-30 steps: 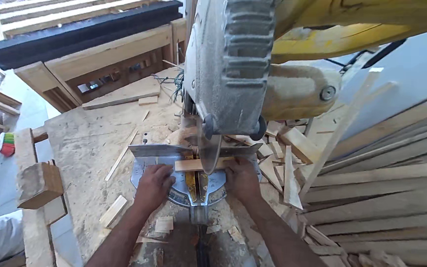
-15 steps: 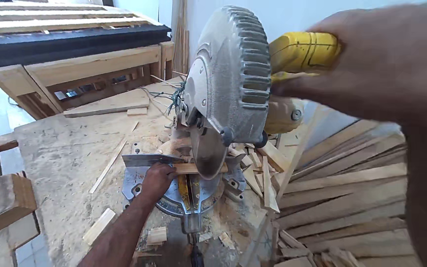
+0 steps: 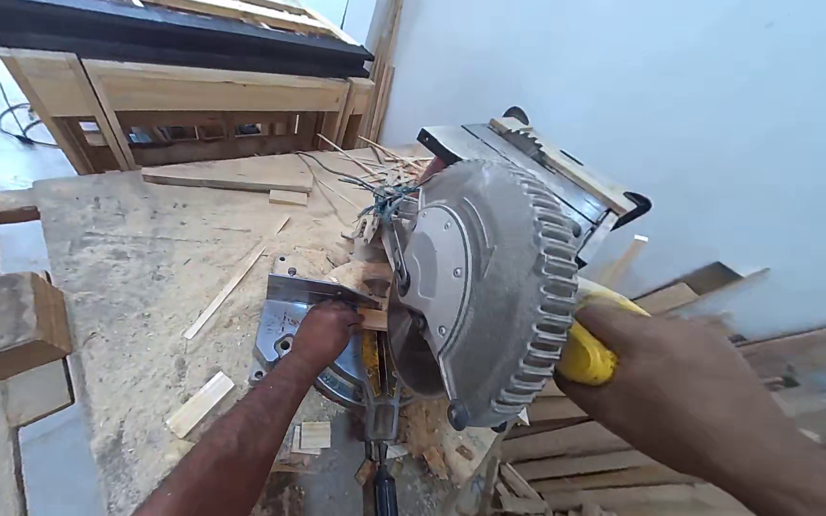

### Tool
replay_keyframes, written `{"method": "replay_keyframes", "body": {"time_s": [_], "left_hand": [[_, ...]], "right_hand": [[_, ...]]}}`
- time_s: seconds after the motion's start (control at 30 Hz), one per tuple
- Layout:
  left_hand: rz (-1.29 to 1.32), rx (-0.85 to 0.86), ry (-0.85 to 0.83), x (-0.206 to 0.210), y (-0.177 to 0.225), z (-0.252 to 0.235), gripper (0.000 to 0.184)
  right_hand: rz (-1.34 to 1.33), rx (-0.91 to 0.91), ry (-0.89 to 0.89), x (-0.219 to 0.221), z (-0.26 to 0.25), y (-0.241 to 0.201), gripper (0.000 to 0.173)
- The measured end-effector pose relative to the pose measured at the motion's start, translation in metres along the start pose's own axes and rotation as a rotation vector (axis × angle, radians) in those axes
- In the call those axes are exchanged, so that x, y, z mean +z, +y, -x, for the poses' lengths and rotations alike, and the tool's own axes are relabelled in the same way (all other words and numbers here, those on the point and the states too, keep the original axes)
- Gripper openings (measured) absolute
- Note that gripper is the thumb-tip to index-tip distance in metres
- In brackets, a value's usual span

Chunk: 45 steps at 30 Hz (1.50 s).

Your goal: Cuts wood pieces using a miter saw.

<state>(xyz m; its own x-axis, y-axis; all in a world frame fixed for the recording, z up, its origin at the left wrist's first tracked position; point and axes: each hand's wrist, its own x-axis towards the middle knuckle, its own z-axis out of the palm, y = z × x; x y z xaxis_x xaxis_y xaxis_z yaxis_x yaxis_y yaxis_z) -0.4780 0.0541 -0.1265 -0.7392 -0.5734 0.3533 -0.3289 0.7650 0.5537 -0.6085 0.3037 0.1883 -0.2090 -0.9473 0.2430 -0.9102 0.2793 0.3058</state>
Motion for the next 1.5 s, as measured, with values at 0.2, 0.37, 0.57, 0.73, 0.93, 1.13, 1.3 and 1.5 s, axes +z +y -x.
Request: {"method": "replay_keyframes", "body": {"time_s": [0.2, 0.37, 0.57, 0.73, 0.93, 1.13, 1.3, 1.5], "left_hand": [[-0.016, -0.006, -0.008, -0.001, 0.001, 0.0, 0.016], [-0.021, -0.033, -0.036, -0.001, 0.0, -0.002, 0.015], [-0.029, -0.059, -0.104, -0.007, 0.005, -0.002, 0.017], [-0.062, 0.022, -0.206, -0.019, 0.013, -0.002, 0.024], [-0.003, -0.102, -0.382, -0.045, 0.041, -0.002, 0.022], [0.23, -0.2, -0.27, -0.094, 0.048, 0.112, 0.025], [0.229, -0.227, -0.271, -0.074, 0.045, 0.172, 0.019], [0.218, -0.258, -0.147, -0.073, 0.047, 0.159, 0.035]], "right_hand": [[0.023, -0.063, 0.148, 0.029, 0.022, -0.012, 0.029], [0.042, -0.051, 0.209, 0.052, 0.037, -0.025, 0.028], [-0.021, -0.047, 0.235, 0.085, 0.05, -0.045, 0.026], [-0.105, -0.079, 0.126, 0.041, 0.032, -0.012, 0.026], [-0.164, 0.079, 0.635, 0.005, -0.023, 0.043, 0.047], [-0.599, 0.415, 0.252, 0.178, 0.01, 0.024, 0.06], [-0.753, 0.379, -0.099, 0.287, 0.006, 0.009, 0.047], [-0.724, 0.464, -0.088, 0.287, -0.011, -0.023, 0.024]]}}
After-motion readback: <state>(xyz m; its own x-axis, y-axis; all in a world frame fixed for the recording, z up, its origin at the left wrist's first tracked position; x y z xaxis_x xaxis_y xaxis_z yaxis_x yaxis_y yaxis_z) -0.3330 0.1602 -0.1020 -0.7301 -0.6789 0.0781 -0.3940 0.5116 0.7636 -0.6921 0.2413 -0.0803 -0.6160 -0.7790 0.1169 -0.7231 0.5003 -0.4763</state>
